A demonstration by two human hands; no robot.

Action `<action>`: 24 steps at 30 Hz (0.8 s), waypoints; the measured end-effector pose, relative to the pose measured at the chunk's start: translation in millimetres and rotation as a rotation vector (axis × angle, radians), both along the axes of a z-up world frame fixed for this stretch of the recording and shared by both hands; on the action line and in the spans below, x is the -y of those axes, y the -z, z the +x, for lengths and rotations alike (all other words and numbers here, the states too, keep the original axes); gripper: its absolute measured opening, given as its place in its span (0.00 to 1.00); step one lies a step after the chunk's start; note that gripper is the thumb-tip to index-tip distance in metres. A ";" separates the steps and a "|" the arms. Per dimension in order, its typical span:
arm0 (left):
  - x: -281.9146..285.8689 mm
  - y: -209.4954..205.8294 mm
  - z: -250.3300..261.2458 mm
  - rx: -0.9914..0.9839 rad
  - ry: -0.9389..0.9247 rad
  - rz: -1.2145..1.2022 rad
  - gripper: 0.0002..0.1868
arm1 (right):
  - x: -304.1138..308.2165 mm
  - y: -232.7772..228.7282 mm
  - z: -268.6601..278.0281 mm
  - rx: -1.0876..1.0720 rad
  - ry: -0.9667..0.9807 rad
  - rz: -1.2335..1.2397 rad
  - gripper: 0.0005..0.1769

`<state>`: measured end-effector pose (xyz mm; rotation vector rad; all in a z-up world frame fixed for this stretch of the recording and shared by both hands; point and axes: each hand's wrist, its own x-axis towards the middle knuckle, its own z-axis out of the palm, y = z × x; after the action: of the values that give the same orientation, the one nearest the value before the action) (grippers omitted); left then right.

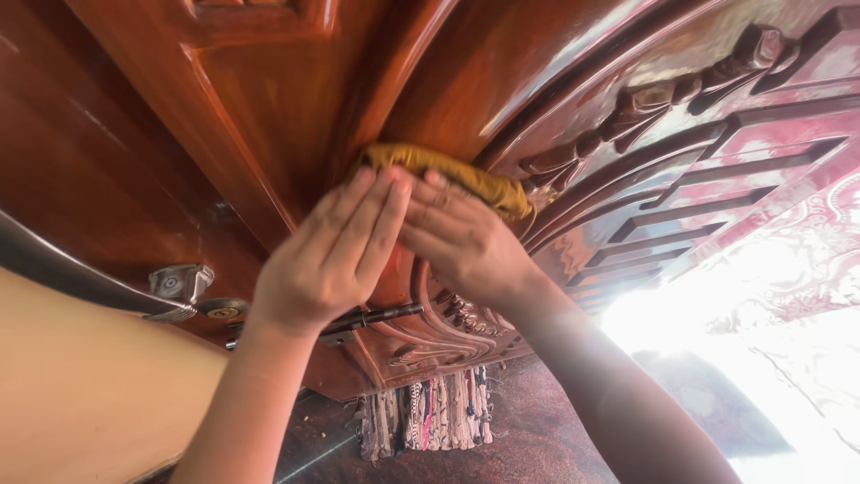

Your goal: The person wipes the surface of a wooden door with a yellow cloth. They clean the carved details, flat panels, and the area around the metal handle and latch.

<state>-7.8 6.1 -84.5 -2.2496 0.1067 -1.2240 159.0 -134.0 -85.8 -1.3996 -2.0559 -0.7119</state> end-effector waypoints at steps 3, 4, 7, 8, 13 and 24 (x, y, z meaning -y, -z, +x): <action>5.1 22.5 -0.9 -0.018 -0.033 -0.055 0.19 | 8.0 10.5 9.0 0.098 -0.030 0.016 0.19; 8.2 27.1 -0.1 -0.015 -0.046 -0.061 0.19 | 11.3 10.3 11.5 0.133 -0.033 0.026 0.19; 16.6 33.2 0.5 -0.007 -0.088 -0.063 0.19 | 16.6 7.1 14.6 0.242 -0.020 0.075 0.17; 19.1 33.2 2.1 -0.003 -0.103 -0.059 0.19 | 17.4 4.6 17.1 0.281 -0.013 0.095 0.16; 36.3 22.1 26.1 0.042 -0.113 -0.003 0.18 | 29.1 -17.8 47.2 0.502 0.036 0.219 0.10; 100.9 -46.3 132.5 0.257 -0.013 -0.173 0.25 | 101.6 -132.8 113.2 0.702 0.203 0.222 0.03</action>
<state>124.7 -94.8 -38.2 -2.2081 -0.1156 -1.5555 272.2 -235.6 47.0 -1.3576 -2.2386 -1.6533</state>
